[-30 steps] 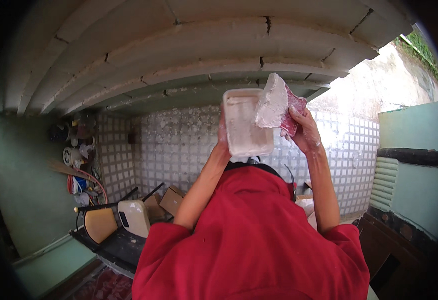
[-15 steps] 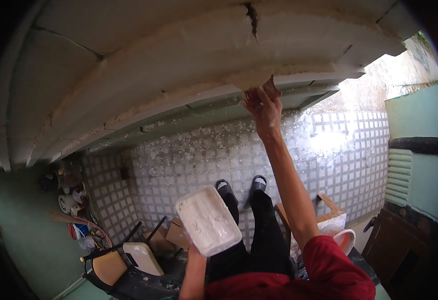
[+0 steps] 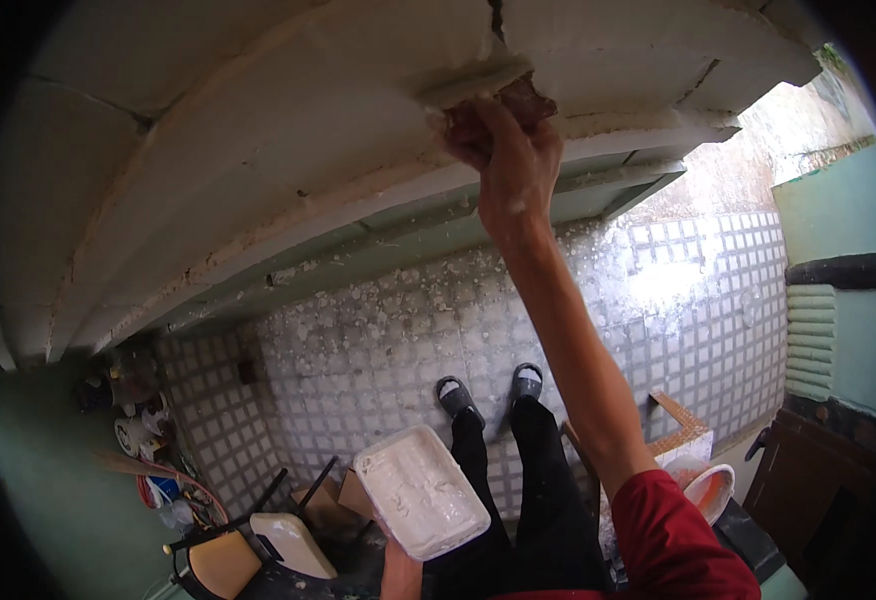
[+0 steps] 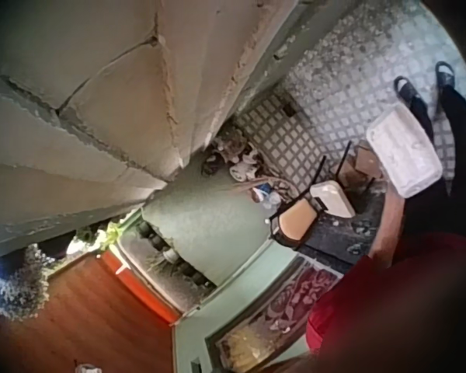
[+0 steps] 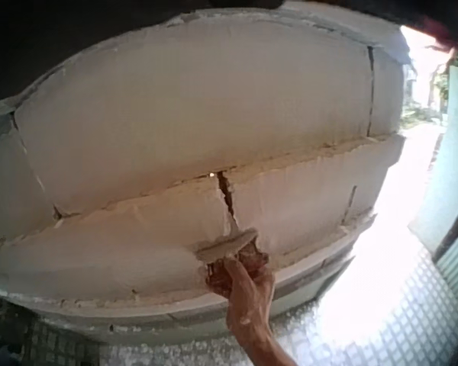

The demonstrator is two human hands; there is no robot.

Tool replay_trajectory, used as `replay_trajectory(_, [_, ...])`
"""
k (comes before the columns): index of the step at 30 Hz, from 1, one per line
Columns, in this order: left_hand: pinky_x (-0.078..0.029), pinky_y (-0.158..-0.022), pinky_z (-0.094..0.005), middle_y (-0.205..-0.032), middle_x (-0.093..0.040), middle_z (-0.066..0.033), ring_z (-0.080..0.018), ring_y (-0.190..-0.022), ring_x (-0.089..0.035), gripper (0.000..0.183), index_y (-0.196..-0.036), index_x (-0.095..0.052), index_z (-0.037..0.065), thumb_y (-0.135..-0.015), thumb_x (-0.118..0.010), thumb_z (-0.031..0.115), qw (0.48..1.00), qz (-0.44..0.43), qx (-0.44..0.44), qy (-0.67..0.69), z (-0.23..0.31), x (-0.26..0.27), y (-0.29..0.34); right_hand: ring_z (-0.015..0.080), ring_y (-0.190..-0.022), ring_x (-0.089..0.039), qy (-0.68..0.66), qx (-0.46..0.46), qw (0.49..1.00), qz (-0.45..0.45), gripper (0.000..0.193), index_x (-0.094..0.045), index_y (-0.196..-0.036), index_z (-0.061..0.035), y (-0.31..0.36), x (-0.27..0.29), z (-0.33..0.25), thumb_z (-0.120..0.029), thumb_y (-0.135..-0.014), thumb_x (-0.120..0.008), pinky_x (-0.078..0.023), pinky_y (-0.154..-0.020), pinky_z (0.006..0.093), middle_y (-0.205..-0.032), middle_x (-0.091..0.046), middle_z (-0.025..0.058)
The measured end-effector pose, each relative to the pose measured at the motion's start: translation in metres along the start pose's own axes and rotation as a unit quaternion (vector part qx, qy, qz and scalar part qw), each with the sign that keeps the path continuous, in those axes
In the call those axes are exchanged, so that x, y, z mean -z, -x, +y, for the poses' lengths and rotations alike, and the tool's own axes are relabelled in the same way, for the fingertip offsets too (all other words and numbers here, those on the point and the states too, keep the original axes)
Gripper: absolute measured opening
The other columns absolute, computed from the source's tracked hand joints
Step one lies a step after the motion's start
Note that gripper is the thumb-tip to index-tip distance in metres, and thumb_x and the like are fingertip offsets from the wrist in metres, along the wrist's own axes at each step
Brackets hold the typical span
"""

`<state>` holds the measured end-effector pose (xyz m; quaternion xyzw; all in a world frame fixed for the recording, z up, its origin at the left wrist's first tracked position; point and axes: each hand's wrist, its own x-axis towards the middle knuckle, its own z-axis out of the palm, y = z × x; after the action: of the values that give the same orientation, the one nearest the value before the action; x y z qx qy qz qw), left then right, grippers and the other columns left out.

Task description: The recorder uses a putty knife to apply white plaster to gaps in a concrete ceiling.

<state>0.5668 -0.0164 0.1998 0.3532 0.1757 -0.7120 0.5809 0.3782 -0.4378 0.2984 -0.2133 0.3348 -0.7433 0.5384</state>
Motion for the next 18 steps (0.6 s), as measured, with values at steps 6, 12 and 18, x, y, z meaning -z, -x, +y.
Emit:
replay_trajectory(6, [-0.048,-0.098,-0.0664,-0.142,-0.048,-0.0257,-0.0479,-0.122,-0.054,0.090,-0.151,-0.039,0.014,-0.084,-0.059,0.070,1.000,-0.007,0.013,-0.011,0.008,0.008,-0.010,0.0157,-0.065,-0.065,-0.003,-0.033,0.997,0.068,0.017,-0.066,-0.089,0.0090,0.028,0.027,0.010,-0.008,-0.088,-0.063,-0.064,-0.062,0.0361,-0.075,-0.067,0.0118])
replay_trajectory(12, [-0.048,-0.098,-0.0664,-0.142,-0.048,-0.0258,-0.0479,-0.122,-0.054,0.089,-0.151,-0.039,0.014,-0.084,-0.059,0.070,1.000,-0.012,0.022,-0.008,0.008,0.013,-0.018,0.0172,-0.070,-0.069,0.006,-0.004,0.997,0.076,0.017,-0.067,-0.092,0.0061,-0.018,0.040,0.023,-0.009,-0.094,-0.059,-0.064,-0.066,0.0341,-0.081,-0.069,0.0132])
replay_trajectory(18, [-0.048,-0.098,-0.0663,-0.142,-0.048,-0.0258,-0.0480,-0.122,-0.054,0.089,-0.151,-0.039,0.014,-0.085,-0.058,0.070,1.000,-0.019,0.019,-0.005,0.011,0.016,-0.021,0.0178,-0.062,-0.066,-0.006,0.018,1.000,-0.003,0.020,-0.065,-0.083,0.0088,0.003,0.008,0.001,-0.009,-0.089,-0.061,-0.061,-0.061,0.0322,-0.074,-0.067,0.0112])
